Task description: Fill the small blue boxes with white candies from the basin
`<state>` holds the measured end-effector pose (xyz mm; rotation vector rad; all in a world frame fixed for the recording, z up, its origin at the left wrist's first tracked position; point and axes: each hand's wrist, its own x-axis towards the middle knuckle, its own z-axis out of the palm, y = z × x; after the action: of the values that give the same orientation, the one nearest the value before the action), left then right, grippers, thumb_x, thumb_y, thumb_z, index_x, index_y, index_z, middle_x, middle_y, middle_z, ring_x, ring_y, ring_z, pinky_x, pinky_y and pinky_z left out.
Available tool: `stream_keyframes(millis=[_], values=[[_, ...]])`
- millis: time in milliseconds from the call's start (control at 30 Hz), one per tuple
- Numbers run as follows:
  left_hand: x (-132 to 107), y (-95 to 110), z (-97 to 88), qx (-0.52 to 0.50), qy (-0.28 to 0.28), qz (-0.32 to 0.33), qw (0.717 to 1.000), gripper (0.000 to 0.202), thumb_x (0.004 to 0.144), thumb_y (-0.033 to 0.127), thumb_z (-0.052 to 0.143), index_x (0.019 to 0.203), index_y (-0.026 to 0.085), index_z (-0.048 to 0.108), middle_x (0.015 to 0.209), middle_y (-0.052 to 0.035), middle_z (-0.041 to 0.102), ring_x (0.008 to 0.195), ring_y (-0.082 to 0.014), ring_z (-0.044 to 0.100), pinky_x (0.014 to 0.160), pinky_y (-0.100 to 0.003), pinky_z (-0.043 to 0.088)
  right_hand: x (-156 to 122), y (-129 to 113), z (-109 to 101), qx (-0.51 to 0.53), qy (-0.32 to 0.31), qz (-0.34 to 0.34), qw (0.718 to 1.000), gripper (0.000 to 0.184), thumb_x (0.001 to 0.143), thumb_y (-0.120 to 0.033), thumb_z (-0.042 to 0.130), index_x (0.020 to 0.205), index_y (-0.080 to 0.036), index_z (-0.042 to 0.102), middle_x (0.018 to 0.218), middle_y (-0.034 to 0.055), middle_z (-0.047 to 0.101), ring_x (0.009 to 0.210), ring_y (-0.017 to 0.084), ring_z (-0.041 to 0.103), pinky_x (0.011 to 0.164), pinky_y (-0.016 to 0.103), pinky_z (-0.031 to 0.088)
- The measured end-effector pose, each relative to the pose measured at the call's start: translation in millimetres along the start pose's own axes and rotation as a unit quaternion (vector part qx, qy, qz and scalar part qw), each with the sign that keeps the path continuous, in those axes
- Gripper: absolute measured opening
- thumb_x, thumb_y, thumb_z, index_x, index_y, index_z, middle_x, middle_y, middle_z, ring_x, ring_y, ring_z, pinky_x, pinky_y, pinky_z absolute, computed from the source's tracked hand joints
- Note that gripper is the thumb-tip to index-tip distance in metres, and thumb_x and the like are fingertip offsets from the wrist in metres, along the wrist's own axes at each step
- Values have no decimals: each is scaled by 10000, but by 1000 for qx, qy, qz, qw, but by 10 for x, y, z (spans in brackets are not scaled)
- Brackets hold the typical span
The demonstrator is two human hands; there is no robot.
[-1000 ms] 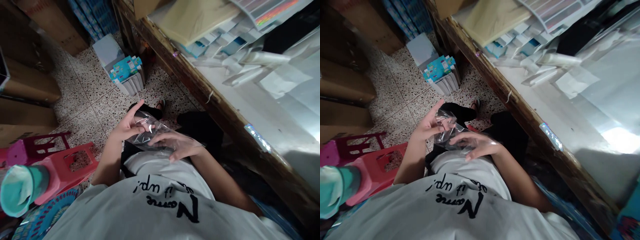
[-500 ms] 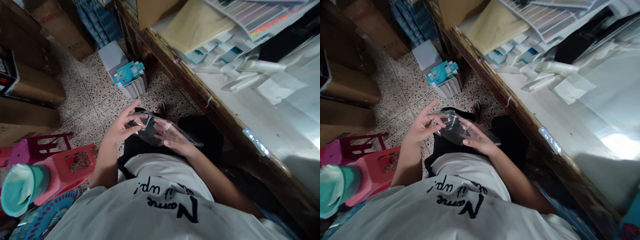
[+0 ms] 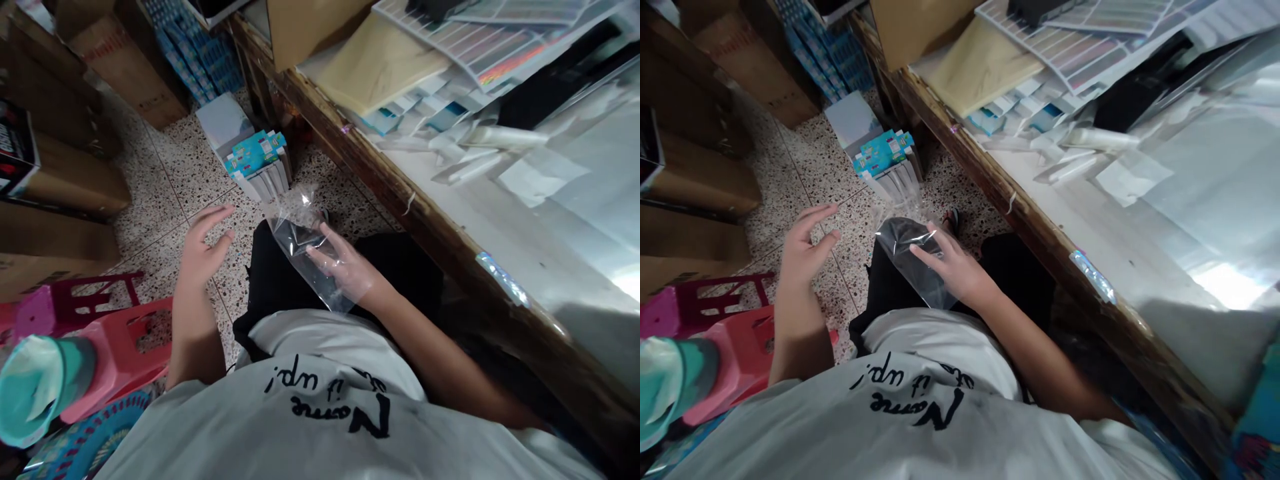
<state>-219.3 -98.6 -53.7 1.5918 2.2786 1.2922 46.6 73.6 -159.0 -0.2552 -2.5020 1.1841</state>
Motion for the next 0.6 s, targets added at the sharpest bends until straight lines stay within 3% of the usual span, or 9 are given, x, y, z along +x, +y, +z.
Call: stream_keyframes(millis=[67, 167, 300, 433, 500, 533, 600], values=[[0, 178, 87, 28, -23, 52, 998, 266, 952, 272, 624, 1195, 288, 728, 1286, -45, 703, 1239, -210, 635, 1138, -455, 463, 50, -35, 5, -64, 8, -44, 997, 782, 905, 41, 432, 1534, -422, 430, 1740, 3, 124, 1591, 266, 181, 1229, 580, 351], [-16, 392, 300, 48, -70, 97, 992, 325, 992, 343, 574, 1299, 293, 668, 1440, -78, 604, 1364, -238, 544, 1178, -488, 413, 113, -135, 35, -175, -1, -91, 980, 844, 884, 42, 524, 1561, -439, 375, 1736, 47, 138, 1581, 324, 198, 1175, 602, 412], [-28, 383, 504, 80, 10, 61, 995, 360, 999, 452, 546, 1293, 277, 661, 1532, -104, 487, 1452, -267, 444, 1208, -520, 362, 156, -262, 88, -252, 0, -68, 965, 809, 894, -6, 594, 1528, -478, 416, 1719, 56, 205, 1571, 380, 203, 1180, 708, 318], [-22, 321, 527, 133, 113, 46, 984, 304, 932, 414, 660, 1194, 265, 699, 1519, -105, 469, 1443, -301, 442, 1211, -553, 347, 150, -281, 122, -282, 37, -59, 957, 671, 909, -62, 616, 1460, -433, 526, 1709, 69, 243, 1566, 391, 219, 1206, 751, 193], [-17, 380, 515, 157, 133, 73, 976, 338, 908, 376, 694, 1229, 270, 686, 1511, -114, 480, 1439, -321, 439, 1221, -585, 315, 135, -265, 134, -292, 46, -73, 952, 577, 924, -94, 615, 1413, -399, 581, 1700, 69, 273, 1564, 382, 234, 1222, 733, 172], [-16, 426, 513, 168, 109, 94, 975, 360, 903, 364, 703, 1252, 278, 679, 1503, -115, 497, 1436, -327, 442, 1229, -598, 292, 127, -256, 142, -297, 48, -80, 950, 532, 933, -112, 611, 1395, -375, 602, 1695, 75, 286, 1563, 381, 237, 1227, 725, 169], [-14, 516, 532, 179, 3, 146, 973, 411, 890, 366, 727, 1292, 302, 672, 1500, -108, 526, 1439, -336, 440, 1243, -615, 252, 112, -240, 164, -304, 49, -92, 947, 466, 949, -147, 602, 1376, -333, 626, 1682, 89, 319, 1561, 381, 244, 1234, 716, 161]])
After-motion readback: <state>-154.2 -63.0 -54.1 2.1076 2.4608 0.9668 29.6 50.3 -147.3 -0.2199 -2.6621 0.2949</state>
